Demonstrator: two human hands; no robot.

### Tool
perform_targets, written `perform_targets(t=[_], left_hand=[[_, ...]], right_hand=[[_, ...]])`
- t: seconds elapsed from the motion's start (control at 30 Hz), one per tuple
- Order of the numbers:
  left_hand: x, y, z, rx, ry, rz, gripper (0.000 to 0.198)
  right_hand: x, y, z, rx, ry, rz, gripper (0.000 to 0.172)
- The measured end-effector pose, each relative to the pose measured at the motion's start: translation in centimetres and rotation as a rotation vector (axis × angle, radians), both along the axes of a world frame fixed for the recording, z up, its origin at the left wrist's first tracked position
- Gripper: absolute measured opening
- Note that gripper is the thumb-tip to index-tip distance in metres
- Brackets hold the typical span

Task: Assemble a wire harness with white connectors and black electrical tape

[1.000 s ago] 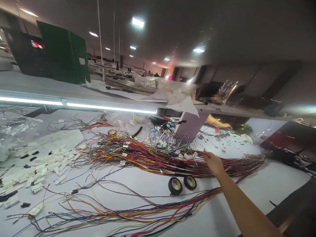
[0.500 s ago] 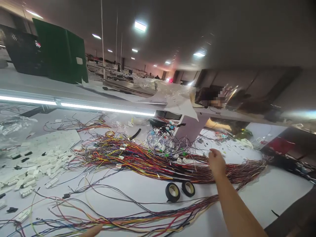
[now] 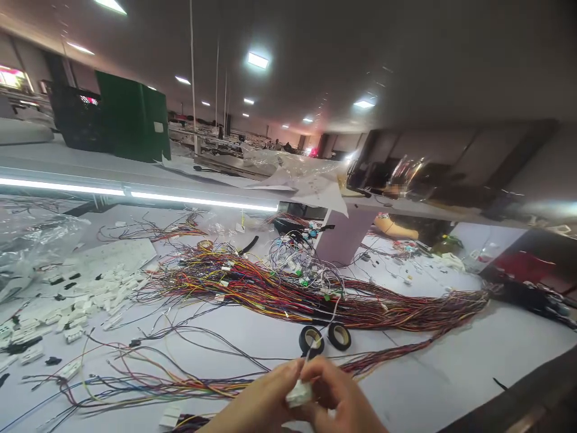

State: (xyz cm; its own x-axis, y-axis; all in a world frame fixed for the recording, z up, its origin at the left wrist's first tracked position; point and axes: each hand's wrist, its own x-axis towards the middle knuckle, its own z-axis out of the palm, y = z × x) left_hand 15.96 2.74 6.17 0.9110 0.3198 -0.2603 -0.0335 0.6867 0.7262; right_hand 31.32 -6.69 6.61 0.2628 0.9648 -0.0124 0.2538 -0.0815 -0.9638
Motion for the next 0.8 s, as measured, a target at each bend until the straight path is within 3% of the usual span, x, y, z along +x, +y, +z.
perform_targets(t=[0.07, 0.1, 0.17, 0.23, 0.27, 0.37, 0.43, 0.53, 0.6, 0.7, 0.8], left_hand=[[1.7, 0.2, -0.3, -0.059, -0.012, 0.017, 0.043], [2.2, 0.2, -0.4, -0.058, 0.010, 0.045, 0.042], [2.7, 0.1, -0.6, -0.037, 0.059, 0.088, 0.042], [3.1, -0.2, -0.8, -0.039, 0.067, 0.104, 0.040], [3.4, -0.3, -0.9, -0.038, 0.059, 0.117, 0.039], [4.6, -0.5, -1.9, 0.082, 0.078, 0.237, 0.043], [5.1, -0.4, -2.8, 0.247, 0.134, 0.322, 0.046], [4.7, 0.1, -3.6, 0.472, 0.224, 0.337, 0.039], [4.0, 0.4, -3.4, 0.667, 0.237, 0.313, 0.030], [3.5, 0.6, -2.7, 0.961, 0.207, 0.287, 0.036], [4.3, 0.4, -2.5, 1.055, 0.213, 0.263, 0.058]], right_hand=[[-0.3, 0.4, -0.2, 0.018, -0.068, 0.057, 0.027], [0.3, 0.5, -0.4, 0.029, -0.012, 0.014, 0.026], [1.8, 0.7, -1.1, 0.036, 0.229, -0.176, 0.025], [2.6, 1.0, -2.6, 0.020, 0.461, -0.316, 0.036], [2.5, 1.1, -3.5, 0.009, 0.537, -0.310, 0.041], [2.1, 1.5, -5.9, 0.016, 0.615, -0.105, 0.048], [3.2, 1.9, -6.3, 0.033, 0.522, -0.162, 0.046], [8.0, 2.4, -5.3, 0.107, 0.231, -0.574, 0.038], [11.4, 2.9, -4.3, 0.153, 0.057, -0.764, 0.050], [12.9, 3.7, -2.6, 0.147, 0.167, -0.642, 0.051], [10.4, 4.5, 0.0, 0.192, 0.645, -0.387, 0.030]])
